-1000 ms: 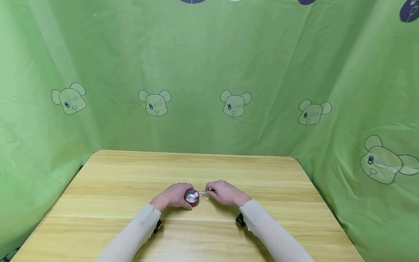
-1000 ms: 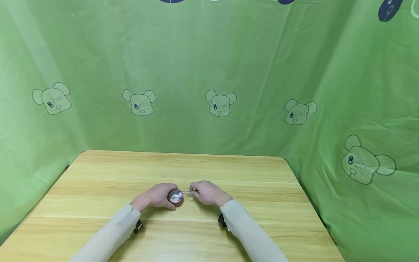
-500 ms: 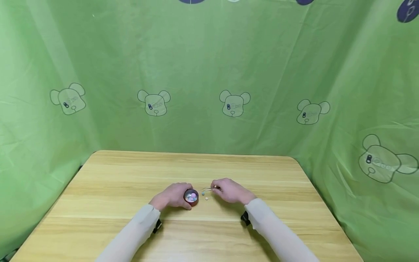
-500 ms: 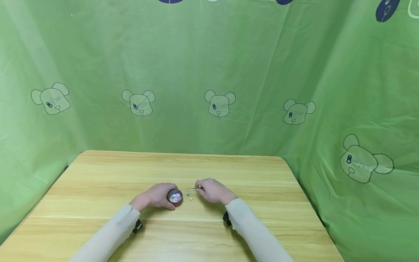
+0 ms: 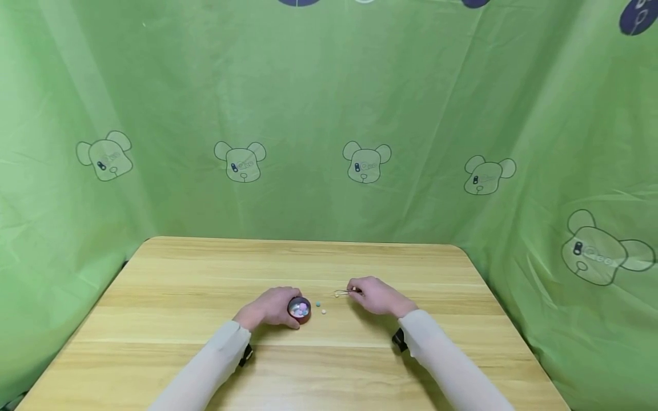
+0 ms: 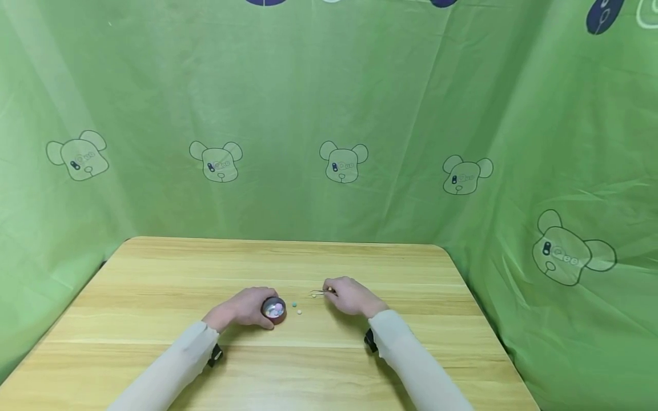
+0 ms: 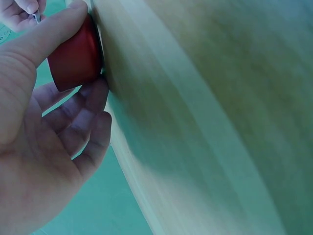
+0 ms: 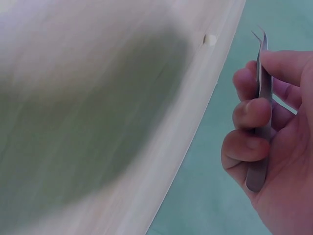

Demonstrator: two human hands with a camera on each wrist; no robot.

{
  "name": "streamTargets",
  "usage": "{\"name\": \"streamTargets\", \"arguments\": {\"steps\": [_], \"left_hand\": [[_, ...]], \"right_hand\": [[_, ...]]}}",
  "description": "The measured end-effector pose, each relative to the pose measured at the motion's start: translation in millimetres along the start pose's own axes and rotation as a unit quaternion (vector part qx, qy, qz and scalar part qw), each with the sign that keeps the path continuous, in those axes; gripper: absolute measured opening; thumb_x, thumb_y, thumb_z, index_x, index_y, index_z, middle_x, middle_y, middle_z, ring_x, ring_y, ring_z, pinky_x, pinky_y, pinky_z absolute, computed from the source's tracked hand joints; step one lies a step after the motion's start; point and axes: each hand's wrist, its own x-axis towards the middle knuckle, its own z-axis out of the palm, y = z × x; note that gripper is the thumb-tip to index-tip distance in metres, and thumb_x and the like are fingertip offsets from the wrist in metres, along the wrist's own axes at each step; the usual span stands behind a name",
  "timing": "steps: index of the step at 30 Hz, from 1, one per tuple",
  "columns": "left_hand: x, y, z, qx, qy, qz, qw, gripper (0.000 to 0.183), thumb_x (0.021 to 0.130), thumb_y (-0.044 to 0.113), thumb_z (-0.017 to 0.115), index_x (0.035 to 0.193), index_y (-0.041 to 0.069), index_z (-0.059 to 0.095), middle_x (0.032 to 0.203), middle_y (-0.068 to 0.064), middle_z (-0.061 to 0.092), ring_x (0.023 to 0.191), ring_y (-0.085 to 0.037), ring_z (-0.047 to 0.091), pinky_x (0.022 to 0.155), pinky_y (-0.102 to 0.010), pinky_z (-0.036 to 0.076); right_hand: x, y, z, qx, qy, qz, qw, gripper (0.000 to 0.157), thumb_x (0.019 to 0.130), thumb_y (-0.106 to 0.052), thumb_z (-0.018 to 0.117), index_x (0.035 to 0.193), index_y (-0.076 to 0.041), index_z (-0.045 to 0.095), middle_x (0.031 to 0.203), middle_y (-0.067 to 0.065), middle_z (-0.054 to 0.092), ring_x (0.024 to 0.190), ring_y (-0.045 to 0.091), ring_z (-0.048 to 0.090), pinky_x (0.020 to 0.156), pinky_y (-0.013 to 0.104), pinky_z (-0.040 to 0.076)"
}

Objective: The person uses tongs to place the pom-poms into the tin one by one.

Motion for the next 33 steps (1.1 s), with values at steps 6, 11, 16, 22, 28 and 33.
{"name": "streamTargets", "arguments": {"steps": [6,11,16,22,28,33], "left_hand": [[-0.4,-1.1,0.3,0.001,0.002,-0.001,1.0,0.051,0.066,0.039,0.084,0.106,0.017,0.059,0.096,0.006,0.06,0.09,-0.013,0.056,0.083,-0.034,0.046],[0.1,-2.7,1.3,0.004,0.001,-0.003,1.0,0.051,0.067,0.04,0.083,0.107,0.018,0.059,0.096,0.007,0.06,0.09,-0.013,0.056,0.083,-0.034,0.046],[0.7,-3.3,1.7,0.003,0.0,-0.004,1.0,0.051,0.067,0.041,0.083,0.107,0.018,0.059,0.096,0.007,0.06,0.09,-0.013,0.056,0.083,-0.034,0.046],[0.5,-1.5,0.3,0.003,0.001,-0.003,1.0,0.051,0.067,0.04,0.083,0.106,0.017,0.059,0.097,0.006,0.06,0.09,-0.013,0.056,0.083,-0.034,0.046],[-0.4,-0.3,-1.6,-0.002,0.0,-0.002,1.0,0.051,0.067,0.039,0.084,0.105,0.016,0.059,0.096,0.005,0.06,0.089,-0.013,0.056,0.083,-0.034,0.046],[0.5,-1.3,-1.2,0.0,-0.001,-0.003,1.0,0.051,0.067,0.04,0.083,0.106,0.017,0.059,0.096,0.006,0.06,0.09,-0.013,0.056,0.083,-0.034,0.046]], "right_hand": [[0.3,9.1,2.0,0.009,-0.004,0.015,1.0,0.014,0.096,-0.019,0.054,0.101,-0.01,0.063,0.076,-0.008,0.054,0.065,0.009,0.048,0.063,0.029,0.044],[1.8,13.2,5.5,0.002,-0.007,0.021,1.0,0.012,0.096,-0.019,0.054,0.1,-0.012,0.063,0.076,-0.008,0.054,0.067,0.01,0.048,0.065,0.031,0.044],[3.3,14.9,8.0,-0.002,-0.009,0.028,1.0,0.011,0.096,-0.019,0.054,0.099,-0.013,0.062,0.076,-0.008,0.054,0.067,0.01,0.048,0.066,0.032,0.043],[5.1,15.3,9.3,0.006,-0.014,0.038,0.999,0.01,0.096,-0.019,0.053,0.098,-0.014,0.062,0.075,-0.007,0.053,0.065,0.01,0.048,0.064,0.031,0.042],[7.1,18.1,12.3,0.007,-0.017,0.045,0.999,0.009,0.096,-0.02,0.054,0.096,-0.016,0.061,0.074,-0.007,0.053,0.065,0.01,0.047,0.063,0.03,0.042],[8.1,19.2,13.6,0.007,-0.018,0.045,0.999,0.009,0.096,-0.02,0.054,0.096,-0.016,0.062,0.074,-0.007,0.053,0.065,0.01,0.048,0.064,0.031,0.042]]}}
